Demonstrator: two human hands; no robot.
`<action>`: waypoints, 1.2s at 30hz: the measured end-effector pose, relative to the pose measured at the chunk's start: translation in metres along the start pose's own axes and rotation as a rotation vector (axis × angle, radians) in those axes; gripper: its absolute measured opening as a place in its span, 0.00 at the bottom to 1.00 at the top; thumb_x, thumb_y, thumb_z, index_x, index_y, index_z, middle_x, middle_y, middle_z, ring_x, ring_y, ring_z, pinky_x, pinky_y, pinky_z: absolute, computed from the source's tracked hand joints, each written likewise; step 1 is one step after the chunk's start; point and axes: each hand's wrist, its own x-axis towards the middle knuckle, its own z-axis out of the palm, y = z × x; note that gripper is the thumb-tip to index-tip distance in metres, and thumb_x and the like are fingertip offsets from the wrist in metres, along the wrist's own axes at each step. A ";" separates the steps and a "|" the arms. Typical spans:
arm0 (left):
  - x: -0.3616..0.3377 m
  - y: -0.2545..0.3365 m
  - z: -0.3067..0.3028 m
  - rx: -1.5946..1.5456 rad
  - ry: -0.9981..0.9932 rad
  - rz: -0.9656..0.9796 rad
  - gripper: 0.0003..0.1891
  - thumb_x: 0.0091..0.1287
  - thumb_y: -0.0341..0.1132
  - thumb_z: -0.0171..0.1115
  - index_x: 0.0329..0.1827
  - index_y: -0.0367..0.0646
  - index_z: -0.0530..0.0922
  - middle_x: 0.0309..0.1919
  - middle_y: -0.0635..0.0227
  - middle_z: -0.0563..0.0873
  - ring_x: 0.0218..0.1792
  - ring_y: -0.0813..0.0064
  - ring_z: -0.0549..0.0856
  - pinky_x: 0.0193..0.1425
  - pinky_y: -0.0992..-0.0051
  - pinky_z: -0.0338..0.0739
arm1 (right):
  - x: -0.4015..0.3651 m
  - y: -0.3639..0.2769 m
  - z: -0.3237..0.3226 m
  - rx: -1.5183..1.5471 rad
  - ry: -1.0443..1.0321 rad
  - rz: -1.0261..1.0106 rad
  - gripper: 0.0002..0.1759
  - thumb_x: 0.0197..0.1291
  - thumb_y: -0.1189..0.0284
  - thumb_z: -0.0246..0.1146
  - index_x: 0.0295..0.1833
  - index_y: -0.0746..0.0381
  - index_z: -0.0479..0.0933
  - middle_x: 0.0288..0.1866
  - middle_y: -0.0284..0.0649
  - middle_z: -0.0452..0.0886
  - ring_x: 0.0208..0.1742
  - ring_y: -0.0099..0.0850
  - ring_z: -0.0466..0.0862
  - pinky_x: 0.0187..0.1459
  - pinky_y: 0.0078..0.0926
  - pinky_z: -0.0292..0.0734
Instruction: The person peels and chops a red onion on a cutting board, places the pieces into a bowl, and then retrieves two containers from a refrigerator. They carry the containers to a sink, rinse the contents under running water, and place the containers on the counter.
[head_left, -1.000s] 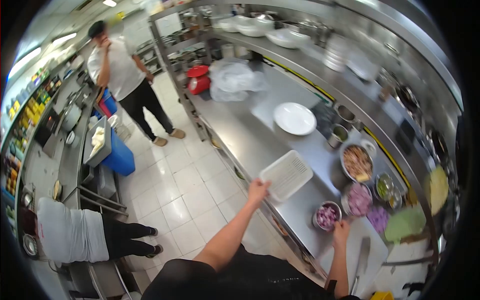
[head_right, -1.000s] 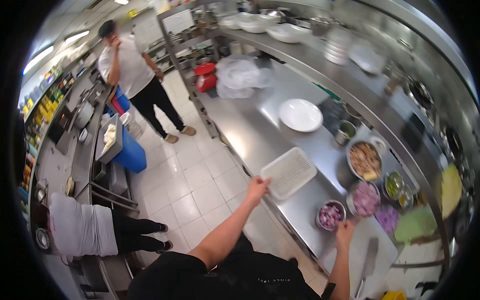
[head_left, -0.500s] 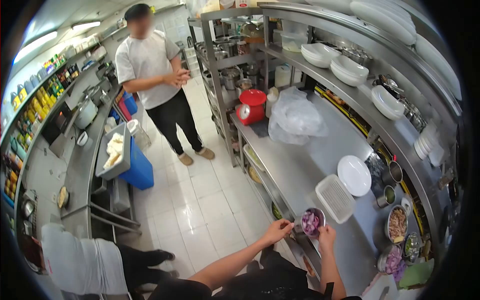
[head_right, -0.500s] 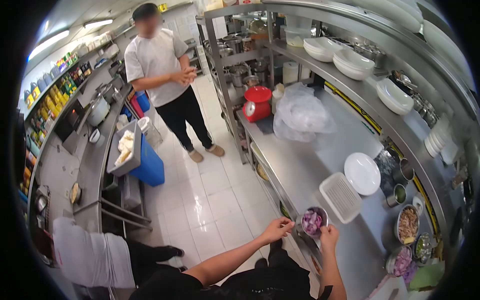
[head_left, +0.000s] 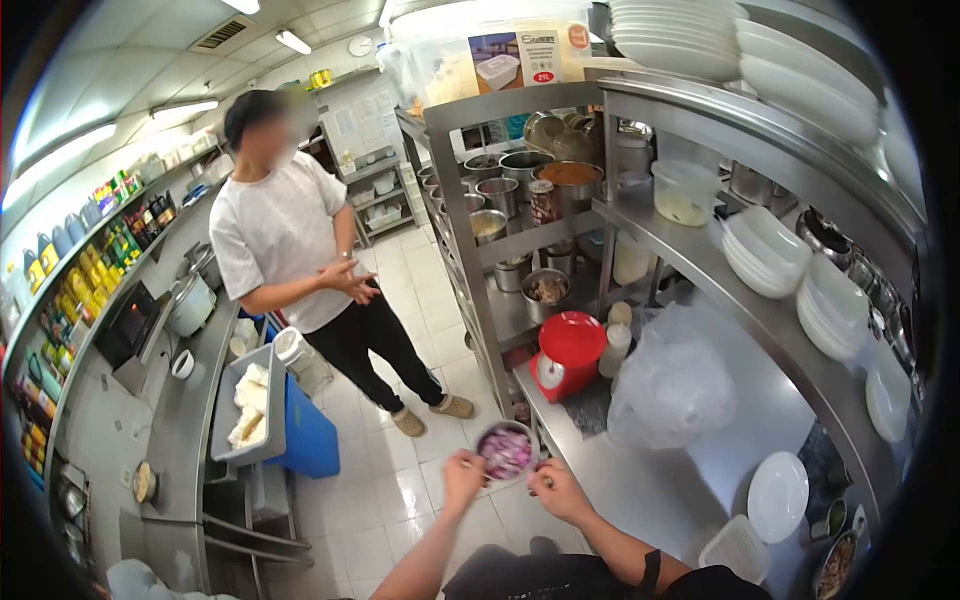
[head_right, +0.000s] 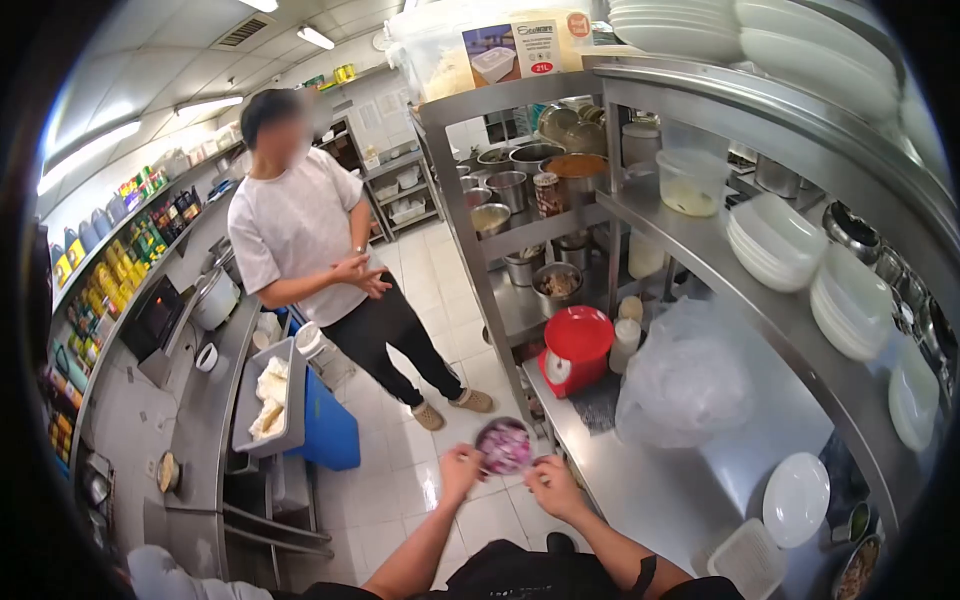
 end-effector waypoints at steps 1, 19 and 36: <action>0.035 0.005 -0.024 -0.083 0.031 0.018 0.08 0.60 0.30 0.59 0.26 0.33 0.77 0.13 0.63 0.80 0.14 0.74 0.82 0.18 0.74 0.76 | 0.021 -0.017 0.005 -0.061 -0.188 -0.099 0.15 0.62 0.67 0.64 0.31 0.68 0.76 0.49 0.46 0.75 0.43 0.31 0.79 0.38 0.25 0.76; 0.634 0.350 0.032 -0.102 -0.227 0.778 0.12 0.57 0.33 0.64 0.28 0.28 0.77 0.18 0.59 0.81 0.17 0.67 0.83 0.17 0.72 0.74 | 0.208 -0.121 0.038 -0.375 -0.043 0.179 0.13 0.61 0.64 0.65 0.41 0.64 0.80 0.33 0.37 0.84 0.32 0.24 0.82 0.35 0.23 0.78; 0.687 0.358 0.040 0.476 -0.720 1.016 0.13 0.53 0.29 0.65 0.43 0.40 0.82 0.37 0.55 0.86 0.40 0.55 0.83 0.47 0.62 0.76 | 0.226 -0.128 0.111 -0.331 0.460 0.494 0.12 0.62 0.65 0.64 0.39 0.65 0.79 0.28 0.35 0.82 0.28 0.20 0.78 0.30 0.21 0.73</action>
